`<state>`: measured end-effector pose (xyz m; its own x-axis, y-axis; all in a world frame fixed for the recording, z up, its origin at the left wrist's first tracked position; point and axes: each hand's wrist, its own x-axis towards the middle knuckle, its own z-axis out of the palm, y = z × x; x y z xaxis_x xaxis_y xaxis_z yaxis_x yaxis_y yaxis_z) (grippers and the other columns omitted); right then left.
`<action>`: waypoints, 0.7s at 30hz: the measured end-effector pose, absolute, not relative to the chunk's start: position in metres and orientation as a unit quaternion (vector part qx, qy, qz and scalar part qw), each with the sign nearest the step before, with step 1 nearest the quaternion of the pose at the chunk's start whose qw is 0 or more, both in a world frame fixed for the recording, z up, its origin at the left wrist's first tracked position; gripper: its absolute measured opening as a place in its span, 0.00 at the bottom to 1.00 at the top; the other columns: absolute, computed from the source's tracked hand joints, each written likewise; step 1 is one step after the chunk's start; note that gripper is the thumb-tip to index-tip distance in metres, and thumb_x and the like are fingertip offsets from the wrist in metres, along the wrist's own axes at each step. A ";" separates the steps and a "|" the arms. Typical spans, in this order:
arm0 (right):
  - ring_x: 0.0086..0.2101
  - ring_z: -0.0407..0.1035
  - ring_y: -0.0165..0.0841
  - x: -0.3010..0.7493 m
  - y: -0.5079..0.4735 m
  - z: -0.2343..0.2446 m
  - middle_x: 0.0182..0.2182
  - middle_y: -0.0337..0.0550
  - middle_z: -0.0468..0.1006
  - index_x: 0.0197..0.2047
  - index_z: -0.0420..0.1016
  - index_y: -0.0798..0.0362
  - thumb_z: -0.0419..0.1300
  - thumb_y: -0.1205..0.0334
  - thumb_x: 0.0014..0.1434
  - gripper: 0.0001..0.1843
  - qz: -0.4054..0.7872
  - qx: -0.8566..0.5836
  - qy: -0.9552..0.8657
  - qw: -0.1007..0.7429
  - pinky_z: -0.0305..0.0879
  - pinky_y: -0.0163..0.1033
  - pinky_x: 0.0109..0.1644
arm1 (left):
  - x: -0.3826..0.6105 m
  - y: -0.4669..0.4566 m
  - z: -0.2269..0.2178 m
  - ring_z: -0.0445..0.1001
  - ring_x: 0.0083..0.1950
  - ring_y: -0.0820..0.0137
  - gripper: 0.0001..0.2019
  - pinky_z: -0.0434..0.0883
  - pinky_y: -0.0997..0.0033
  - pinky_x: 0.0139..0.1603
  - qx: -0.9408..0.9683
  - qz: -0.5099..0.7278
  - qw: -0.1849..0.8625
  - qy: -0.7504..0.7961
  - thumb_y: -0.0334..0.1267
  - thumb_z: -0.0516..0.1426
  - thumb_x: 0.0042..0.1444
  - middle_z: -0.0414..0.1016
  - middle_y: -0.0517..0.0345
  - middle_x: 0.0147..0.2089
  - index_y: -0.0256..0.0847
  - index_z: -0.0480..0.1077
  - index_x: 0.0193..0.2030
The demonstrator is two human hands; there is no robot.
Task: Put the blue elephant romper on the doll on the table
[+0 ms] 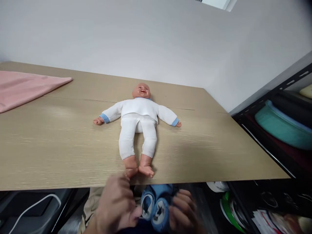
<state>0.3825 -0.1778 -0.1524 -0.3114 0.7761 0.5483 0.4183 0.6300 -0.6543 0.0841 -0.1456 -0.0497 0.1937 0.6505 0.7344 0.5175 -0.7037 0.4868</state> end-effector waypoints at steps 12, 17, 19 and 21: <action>0.50 0.83 0.63 0.415 -0.192 -0.206 0.40 0.47 0.89 0.46 0.86 0.43 0.71 0.36 0.57 0.22 0.419 -0.654 -0.503 0.379 0.76 0.71 0.61 | 0.062 -0.208 -0.114 0.82 0.46 0.65 0.29 0.81 0.65 0.52 0.849 0.396 0.175 0.304 0.18 0.51 0.61 0.84 0.53 0.48 0.47 0.68 0.64; 0.44 0.82 0.53 0.410 -0.194 -0.130 0.40 0.49 0.87 0.42 0.86 0.46 0.73 0.44 0.57 0.16 0.362 -0.606 -0.616 0.351 0.80 0.61 0.54 | 0.073 -0.212 -0.105 0.82 0.58 0.59 0.26 0.83 0.60 0.58 0.811 0.402 0.269 0.329 0.25 0.56 0.66 0.81 0.48 0.58 0.51 0.66 0.68; 0.41 0.81 0.45 0.398 -0.195 -0.080 0.38 0.44 0.85 0.40 0.83 0.46 0.72 0.53 0.61 0.08 0.353 -0.494 -0.746 0.275 0.79 0.51 0.51 | 0.080 -0.209 -0.084 0.80 0.65 0.54 0.26 0.83 0.54 0.62 0.791 0.413 0.286 0.348 0.32 0.61 0.67 0.77 0.43 0.64 0.52 0.64 0.70; 0.38 0.77 0.39 0.380 -0.193 -0.030 0.36 0.40 0.83 0.41 0.81 0.46 0.73 0.61 0.59 0.08 0.315 -0.393 -0.832 0.233 0.77 0.44 0.49 | 0.088 -0.203 -0.054 0.75 0.70 0.49 0.32 0.80 0.49 0.67 0.790 0.405 0.292 0.355 0.41 0.66 0.66 0.73 0.40 0.70 0.53 0.62 0.74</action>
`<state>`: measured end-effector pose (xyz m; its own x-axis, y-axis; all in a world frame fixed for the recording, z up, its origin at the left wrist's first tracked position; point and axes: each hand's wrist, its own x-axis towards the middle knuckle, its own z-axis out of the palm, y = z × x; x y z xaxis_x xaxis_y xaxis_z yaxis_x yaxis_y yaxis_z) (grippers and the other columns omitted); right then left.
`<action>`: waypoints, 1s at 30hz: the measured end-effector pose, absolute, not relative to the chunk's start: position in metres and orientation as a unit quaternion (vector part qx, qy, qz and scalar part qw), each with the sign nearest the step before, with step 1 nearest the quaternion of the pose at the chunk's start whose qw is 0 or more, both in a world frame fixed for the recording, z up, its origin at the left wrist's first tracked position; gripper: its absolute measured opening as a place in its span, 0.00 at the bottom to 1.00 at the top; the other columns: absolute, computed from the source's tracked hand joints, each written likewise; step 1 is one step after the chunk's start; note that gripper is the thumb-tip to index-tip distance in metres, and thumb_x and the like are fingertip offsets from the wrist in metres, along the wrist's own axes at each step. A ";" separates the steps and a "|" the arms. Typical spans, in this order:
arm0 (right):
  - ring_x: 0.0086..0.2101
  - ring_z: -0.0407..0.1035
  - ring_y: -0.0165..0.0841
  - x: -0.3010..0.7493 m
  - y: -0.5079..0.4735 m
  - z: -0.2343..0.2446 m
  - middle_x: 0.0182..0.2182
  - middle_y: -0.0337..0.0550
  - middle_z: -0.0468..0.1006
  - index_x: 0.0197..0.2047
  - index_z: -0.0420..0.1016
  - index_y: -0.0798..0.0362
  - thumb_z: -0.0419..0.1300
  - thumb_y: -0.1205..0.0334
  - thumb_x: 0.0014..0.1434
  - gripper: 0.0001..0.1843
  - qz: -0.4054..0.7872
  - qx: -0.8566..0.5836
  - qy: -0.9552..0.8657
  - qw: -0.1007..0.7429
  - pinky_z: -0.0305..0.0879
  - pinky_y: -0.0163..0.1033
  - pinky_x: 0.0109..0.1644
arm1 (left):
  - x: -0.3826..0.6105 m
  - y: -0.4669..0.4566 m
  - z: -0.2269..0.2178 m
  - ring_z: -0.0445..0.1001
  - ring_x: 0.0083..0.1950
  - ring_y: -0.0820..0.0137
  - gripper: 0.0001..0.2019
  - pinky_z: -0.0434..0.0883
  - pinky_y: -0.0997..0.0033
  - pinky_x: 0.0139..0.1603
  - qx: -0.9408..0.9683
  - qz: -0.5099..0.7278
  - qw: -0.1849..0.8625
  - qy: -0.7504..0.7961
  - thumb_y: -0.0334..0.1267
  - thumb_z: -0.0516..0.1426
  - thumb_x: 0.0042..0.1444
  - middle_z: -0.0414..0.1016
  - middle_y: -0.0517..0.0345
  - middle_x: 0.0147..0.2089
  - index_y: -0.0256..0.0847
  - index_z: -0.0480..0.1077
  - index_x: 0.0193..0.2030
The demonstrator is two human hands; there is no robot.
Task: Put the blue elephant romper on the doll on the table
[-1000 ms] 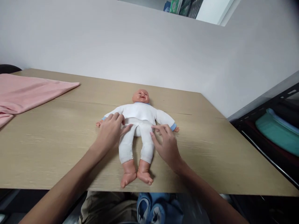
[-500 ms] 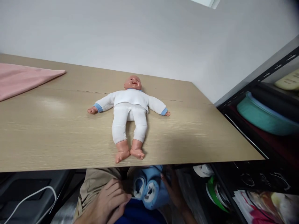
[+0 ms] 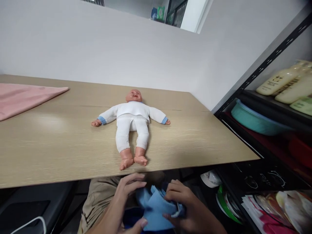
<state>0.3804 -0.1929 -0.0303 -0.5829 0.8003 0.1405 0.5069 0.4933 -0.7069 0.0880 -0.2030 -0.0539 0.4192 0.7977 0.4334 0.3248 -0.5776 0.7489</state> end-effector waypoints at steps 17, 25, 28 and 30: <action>0.59 0.74 0.43 0.357 -0.161 0.047 0.56 0.45 0.78 0.62 0.77 0.38 0.63 0.70 0.68 0.23 0.263 -0.408 -0.762 0.428 0.75 0.48 0.65 | 0.062 -0.186 0.017 0.81 0.58 0.58 0.04 0.82 0.60 0.54 0.653 0.514 0.317 0.456 0.43 0.56 0.76 0.80 0.52 0.57 0.53 0.68 0.54; 0.47 0.75 0.37 0.349 -0.156 0.046 0.47 0.44 0.75 0.55 0.78 0.41 0.61 0.70 0.71 0.15 0.275 -0.365 -0.725 0.515 0.79 0.41 0.51 | 0.045 -0.175 0.030 0.81 0.52 0.61 0.12 0.81 0.67 0.49 0.693 0.459 0.340 0.439 0.49 0.60 0.71 0.77 0.53 0.52 0.53 0.68 0.56; 0.46 0.76 0.38 0.340 -0.158 0.055 0.45 0.43 0.76 0.54 0.78 0.40 0.62 0.74 0.68 0.19 0.233 -0.340 -0.765 0.494 0.80 0.44 0.53 | 0.044 -0.166 0.040 0.78 0.64 0.49 0.33 0.81 0.55 0.58 0.734 0.412 0.293 0.453 0.53 0.69 0.62 0.75 0.46 0.65 0.56 0.64 0.70; 0.45 0.77 0.37 0.334 -0.160 0.062 0.44 0.41 0.77 0.54 0.78 0.39 0.63 0.77 0.64 0.23 0.202 -0.306 -0.806 0.465 0.81 0.44 0.53 | 0.049 -0.158 0.046 0.75 0.68 0.46 0.39 0.79 0.51 0.63 0.758 0.385 0.280 0.447 0.53 0.73 0.58 0.73 0.46 0.69 0.57 0.64 0.73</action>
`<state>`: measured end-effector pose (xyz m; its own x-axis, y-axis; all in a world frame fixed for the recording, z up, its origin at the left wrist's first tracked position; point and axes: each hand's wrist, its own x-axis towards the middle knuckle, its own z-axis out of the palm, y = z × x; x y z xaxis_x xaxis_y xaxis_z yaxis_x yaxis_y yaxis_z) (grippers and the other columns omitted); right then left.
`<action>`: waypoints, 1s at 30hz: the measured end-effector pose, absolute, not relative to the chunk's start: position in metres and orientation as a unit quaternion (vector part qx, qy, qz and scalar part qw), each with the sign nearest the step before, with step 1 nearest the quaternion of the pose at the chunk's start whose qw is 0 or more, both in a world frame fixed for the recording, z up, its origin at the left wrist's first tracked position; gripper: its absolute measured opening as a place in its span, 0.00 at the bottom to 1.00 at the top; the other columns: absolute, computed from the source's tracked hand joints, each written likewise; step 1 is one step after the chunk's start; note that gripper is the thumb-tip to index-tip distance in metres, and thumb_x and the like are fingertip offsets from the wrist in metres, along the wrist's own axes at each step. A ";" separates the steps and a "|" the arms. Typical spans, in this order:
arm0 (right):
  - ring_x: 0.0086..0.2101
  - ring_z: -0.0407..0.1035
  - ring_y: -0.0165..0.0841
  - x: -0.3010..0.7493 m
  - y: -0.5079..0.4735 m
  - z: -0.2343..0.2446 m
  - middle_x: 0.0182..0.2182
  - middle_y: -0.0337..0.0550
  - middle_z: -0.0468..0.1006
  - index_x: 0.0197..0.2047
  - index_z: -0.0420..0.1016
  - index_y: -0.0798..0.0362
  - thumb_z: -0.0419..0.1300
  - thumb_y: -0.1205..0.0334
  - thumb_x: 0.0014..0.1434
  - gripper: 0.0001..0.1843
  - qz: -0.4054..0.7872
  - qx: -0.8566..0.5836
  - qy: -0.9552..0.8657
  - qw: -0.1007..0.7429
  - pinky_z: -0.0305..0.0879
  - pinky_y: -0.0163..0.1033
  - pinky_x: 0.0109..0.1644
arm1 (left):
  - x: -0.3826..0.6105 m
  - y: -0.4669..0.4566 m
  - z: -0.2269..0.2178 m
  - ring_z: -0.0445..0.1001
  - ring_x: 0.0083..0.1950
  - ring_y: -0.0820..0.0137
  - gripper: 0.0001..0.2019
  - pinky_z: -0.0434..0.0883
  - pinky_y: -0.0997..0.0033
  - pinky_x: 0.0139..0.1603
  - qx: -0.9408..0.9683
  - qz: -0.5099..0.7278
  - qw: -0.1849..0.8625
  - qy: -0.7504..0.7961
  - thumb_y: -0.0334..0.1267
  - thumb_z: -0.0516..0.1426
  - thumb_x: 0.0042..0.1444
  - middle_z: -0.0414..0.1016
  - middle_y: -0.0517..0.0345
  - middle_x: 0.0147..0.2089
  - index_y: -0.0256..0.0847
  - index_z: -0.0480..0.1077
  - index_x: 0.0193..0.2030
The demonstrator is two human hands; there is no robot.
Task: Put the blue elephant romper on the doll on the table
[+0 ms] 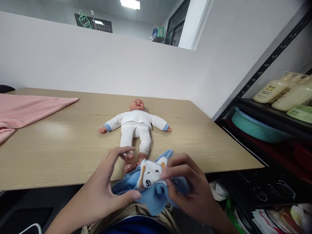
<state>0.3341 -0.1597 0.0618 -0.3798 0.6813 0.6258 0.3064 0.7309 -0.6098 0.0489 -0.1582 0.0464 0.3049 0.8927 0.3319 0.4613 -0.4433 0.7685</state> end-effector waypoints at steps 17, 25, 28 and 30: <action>0.50 0.78 0.34 0.331 -0.124 0.049 0.48 0.44 0.81 0.37 0.69 0.48 0.69 0.70 0.61 0.12 0.307 -0.117 -0.886 0.327 0.72 0.40 0.61 | 0.049 -0.155 0.055 0.76 0.51 0.66 0.07 0.72 0.73 0.55 0.904 0.338 0.158 0.209 0.42 0.54 0.79 0.77 0.53 0.48 0.43 0.71 0.50; 0.30 0.72 0.35 0.315 -0.146 0.039 0.34 0.36 0.81 0.56 0.76 0.46 0.71 0.47 0.65 0.22 0.287 -0.294 -0.904 0.117 0.63 0.38 0.34 | 0.025 -0.174 0.042 0.78 0.46 0.70 0.03 0.73 0.78 0.50 0.885 0.319 0.151 0.302 0.38 0.55 0.78 0.77 0.58 0.49 0.46 0.71 0.52; 0.34 0.73 0.36 0.309 -0.148 0.030 0.33 0.39 0.80 0.42 0.79 0.50 0.68 0.58 0.65 0.06 0.259 -0.236 -0.926 0.143 0.68 0.39 0.42 | 0.025 -0.177 0.041 0.81 0.44 0.69 0.10 0.76 0.78 0.46 0.862 0.282 0.226 0.355 0.44 0.63 0.72 0.80 0.60 0.49 0.50 0.73 0.57; 0.43 0.76 0.40 0.307 -0.147 0.031 0.42 0.45 0.82 0.44 0.80 0.52 0.67 0.64 0.61 0.07 0.260 -0.240 -0.916 0.190 0.72 0.42 0.53 | 0.025 -0.176 0.041 0.82 0.48 0.64 0.16 0.78 0.75 0.49 0.856 0.239 0.270 0.372 0.48 0.68 0.67 0.82 0.58 0.51 0.52 0.76 0.59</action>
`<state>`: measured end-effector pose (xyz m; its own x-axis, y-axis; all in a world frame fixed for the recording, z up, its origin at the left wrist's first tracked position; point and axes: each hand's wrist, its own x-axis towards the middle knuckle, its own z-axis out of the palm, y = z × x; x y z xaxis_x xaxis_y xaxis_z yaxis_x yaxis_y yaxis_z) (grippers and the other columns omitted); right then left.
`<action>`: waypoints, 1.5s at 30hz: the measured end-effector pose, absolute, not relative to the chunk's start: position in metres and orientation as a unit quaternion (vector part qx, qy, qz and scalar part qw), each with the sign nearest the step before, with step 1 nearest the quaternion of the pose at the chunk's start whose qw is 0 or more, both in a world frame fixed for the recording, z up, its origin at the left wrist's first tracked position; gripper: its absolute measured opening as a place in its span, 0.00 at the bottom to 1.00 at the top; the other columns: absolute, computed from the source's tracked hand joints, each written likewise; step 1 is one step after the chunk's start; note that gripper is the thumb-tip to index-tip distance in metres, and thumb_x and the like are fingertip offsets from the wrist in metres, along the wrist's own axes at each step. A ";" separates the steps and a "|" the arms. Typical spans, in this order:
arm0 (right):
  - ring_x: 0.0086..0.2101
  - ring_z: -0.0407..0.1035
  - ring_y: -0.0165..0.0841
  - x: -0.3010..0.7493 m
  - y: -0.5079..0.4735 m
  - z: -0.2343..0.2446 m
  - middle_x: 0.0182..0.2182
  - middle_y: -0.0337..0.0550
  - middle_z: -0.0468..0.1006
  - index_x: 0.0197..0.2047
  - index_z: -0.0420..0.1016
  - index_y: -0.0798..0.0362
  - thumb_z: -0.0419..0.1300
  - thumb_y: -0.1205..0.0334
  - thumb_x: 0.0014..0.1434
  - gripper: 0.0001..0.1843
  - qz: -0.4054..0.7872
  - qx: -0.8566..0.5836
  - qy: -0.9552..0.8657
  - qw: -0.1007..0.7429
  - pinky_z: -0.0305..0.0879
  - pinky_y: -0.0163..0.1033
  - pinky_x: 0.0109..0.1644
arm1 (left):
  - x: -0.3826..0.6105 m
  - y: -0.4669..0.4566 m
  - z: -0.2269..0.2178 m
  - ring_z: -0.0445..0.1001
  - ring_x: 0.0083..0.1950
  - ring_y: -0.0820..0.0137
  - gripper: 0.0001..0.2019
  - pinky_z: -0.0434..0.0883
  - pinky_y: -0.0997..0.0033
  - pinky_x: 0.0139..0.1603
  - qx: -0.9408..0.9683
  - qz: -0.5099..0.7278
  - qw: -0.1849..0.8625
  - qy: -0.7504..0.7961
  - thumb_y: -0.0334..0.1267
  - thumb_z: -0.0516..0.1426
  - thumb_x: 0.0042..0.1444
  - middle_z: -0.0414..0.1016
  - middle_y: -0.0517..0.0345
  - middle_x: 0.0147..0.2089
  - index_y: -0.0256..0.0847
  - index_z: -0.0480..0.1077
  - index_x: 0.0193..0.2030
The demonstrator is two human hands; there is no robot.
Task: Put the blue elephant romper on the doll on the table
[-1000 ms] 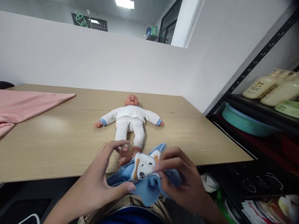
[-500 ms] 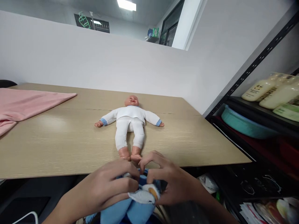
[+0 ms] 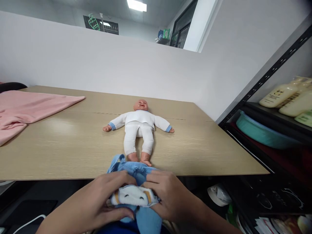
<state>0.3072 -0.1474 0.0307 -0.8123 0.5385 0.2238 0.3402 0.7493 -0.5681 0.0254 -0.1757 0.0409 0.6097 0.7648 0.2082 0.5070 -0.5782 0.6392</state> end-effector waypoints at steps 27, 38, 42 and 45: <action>0.53 0.78 0.41 0.293 -0.110 0.033 0.50 0.44 0.85 0.61 0.81 0.51 0.82 0.43 0.50 0.40 0.732 -0.157 -0.658 0.086 0.74 0.44 0.64 | 0.014 -0.143 -0.002 0.75 0.66 0.49 0.35 0.69 0.50 0.74 0.579 0.280 0.642 0.418 0.70 0.63 0.62 0.82 0.46 0.63 0.44 0.81 0.63; 0.59 0.77 0.45 0.283 -0.125 0.022 0.53 0.49 0.85 0.63 0.80 0.50 0.74 0.36 0.61 0.36 0.761 -0.305 -0.525 0.229 0.69 0.56 0.70 | 0.034 -0.148 0.002 0.79 0.45 0.63 0.34 0.77 0.67 0.50 0.495 0.288 0.744 0.346 0.60 0.77 0.46 0.85 0.53 0.47 0.40 0.82 0.54; 0.57 0.78 0.44 0.286 -0.122 0.038 0.55 0.46 0.83 0.67 0.76 0.47 0.83 0.47 0.50 0.44 0.736 -0.220 -0.609 0.198 0.74 0.50 0.64 | 0.028 -0.151 0.000 0.79 0.46 0.62 0.33 0.76 0.66 0.51 0.480 0.281 0.756 0.346 0.58 0.78 0.45 0.85 0.53 0.46 0.39 0.82 0.53; 0.46 0.78 0.39 0.287 -0.118 0.042 0.46 0.40 0.83 0.55 0.81 0.50 0.82 0.59 0.48 0.32 0.639 -0.253 -0.694 0.214 0.76 0.44 0.54 | 0.021 -0.158 -0.007 0.81 0.48 0.59 0.32 0.76 0.62 0.54 0.462 0.305 0.766 0.327 0.60 0.75 0.49 0.84 0.51 0.47 0.39 0.82 0.54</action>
